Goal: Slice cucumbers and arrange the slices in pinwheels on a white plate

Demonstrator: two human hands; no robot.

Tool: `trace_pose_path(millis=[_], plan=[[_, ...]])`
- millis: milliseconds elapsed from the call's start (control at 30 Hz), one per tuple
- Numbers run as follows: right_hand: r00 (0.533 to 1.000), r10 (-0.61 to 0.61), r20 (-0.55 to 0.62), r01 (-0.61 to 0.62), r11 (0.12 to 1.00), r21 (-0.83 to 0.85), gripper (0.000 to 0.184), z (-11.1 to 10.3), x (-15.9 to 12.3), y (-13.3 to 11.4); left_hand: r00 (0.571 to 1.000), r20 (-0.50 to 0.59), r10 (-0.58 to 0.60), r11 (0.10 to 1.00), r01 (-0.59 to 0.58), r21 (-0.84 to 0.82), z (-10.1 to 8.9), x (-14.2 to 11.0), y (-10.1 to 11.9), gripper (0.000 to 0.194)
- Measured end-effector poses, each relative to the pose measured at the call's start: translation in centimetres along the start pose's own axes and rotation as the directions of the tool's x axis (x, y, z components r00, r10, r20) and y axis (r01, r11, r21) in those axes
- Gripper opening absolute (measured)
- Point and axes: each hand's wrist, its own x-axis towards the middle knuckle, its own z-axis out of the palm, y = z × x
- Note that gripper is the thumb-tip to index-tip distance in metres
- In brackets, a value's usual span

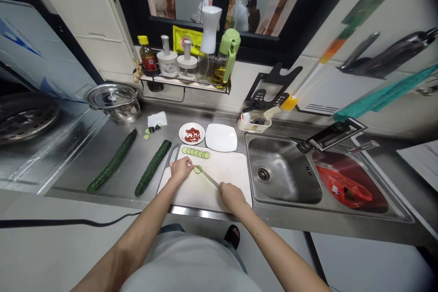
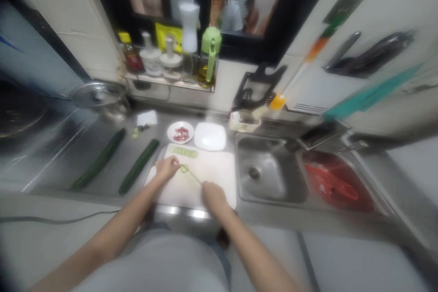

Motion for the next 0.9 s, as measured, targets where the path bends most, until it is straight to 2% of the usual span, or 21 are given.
trace_pose_path(millis=[367, 900], plan=[[0.999, -0.012, 0.036, 0.013, 1.000, -0.023, 0.030, -1.2, 0.1, -0.3, 1.000, 0.013, -0.026, 1.000, 0.026, 0.007, 0.1, 0.3, -0.1, 0.023], [0.996, -0.090, 0.022, 0.091, 0.991, -0.100, 0.031, -2.3, 0.9, 0.7, 0.999, 0.023, -0.024, 0.999, 0.023, 0.025, -0.2, 0.2, 0.1, 0.022]])
